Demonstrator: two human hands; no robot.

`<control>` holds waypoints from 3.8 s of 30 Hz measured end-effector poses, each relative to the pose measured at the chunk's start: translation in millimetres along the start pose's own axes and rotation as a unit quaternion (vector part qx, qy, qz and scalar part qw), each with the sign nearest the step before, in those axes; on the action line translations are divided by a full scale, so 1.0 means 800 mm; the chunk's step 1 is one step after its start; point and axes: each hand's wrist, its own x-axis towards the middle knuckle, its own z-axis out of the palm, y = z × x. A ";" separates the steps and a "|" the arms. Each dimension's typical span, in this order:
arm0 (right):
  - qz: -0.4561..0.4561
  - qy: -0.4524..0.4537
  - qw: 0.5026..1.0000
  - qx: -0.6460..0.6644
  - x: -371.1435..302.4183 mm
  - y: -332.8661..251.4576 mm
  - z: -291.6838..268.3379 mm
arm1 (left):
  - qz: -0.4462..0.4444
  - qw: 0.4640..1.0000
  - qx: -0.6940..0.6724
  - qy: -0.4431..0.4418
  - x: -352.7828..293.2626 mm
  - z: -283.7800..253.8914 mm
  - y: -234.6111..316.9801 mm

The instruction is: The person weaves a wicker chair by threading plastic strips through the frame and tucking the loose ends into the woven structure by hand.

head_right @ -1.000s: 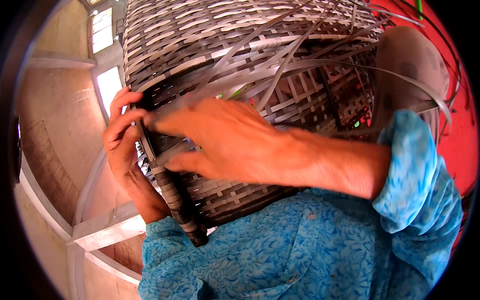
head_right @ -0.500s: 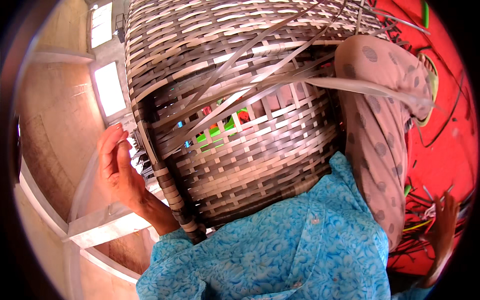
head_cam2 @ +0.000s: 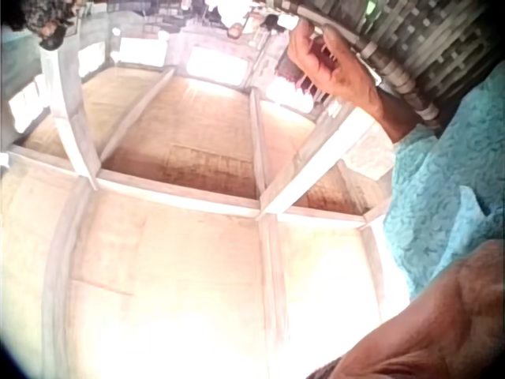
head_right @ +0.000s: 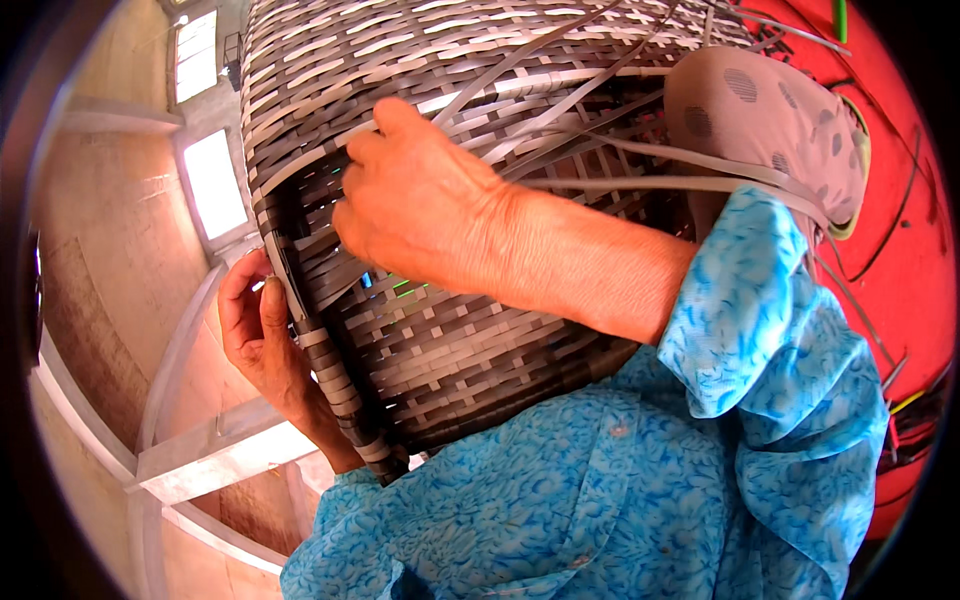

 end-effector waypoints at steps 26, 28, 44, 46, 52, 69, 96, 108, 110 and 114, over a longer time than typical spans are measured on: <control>0.129 -0.132 0.955 0.233 0.064 -0.009 0.030 | 0.156 0.956 0.240 -0.062 -0.040 0.010 0.022; 0.117 -0.105 0.964 0.215 0.061 -0.011 0.036 | 0.149 0.961 0.226 -0.054 -0.042 0.010 0.020; 0.238 -0.091 0.874 0.414 0.068 -0.010 0.055 | 0.151 0.973 0.171 -0.027 -0.043 0.010 0.015; 0.271 -0.075 0.860 0.426 0.067 -0.003 0.050 | 0.145 0.975 0.167 -0.029 -0.044 0.011 0.017; 0.270 -0.090 0.860 0.423 0.060 0.002 0.019 | 0.151 0.979 0.133 -0.023 -0.044 0.005 0.018; 0.376 -0.111 0.798 0.458 0.081 -0.015 -0.073 | 0.317 0.942 -0.091 -0.067 -0.013 0.008 0.000; 0.458 -0.262 0.807 0.266 0.152 -0.044 -0.139 | 0.345 0.893 -0.270 -0.101 0.116 0.025 -0.057; -0.022 -0.024 0.985 -0.168 0.158 -0.071 -0.163 | 0.217 0.796 -0.492 -0.278 0.137 0.043 -0.038; 0.097 -0.067 0.993 0.010 0.129 -0.097 -0.167 | 0.191 0.792 -0.509 -0.277 0.133 0.045 -0.037; 0.338 -0.159 0.906 0.198 0.100 -0.079 -0.134 | 0.222 0.801 -0.486 -0.270 0.130 0.045 -0.039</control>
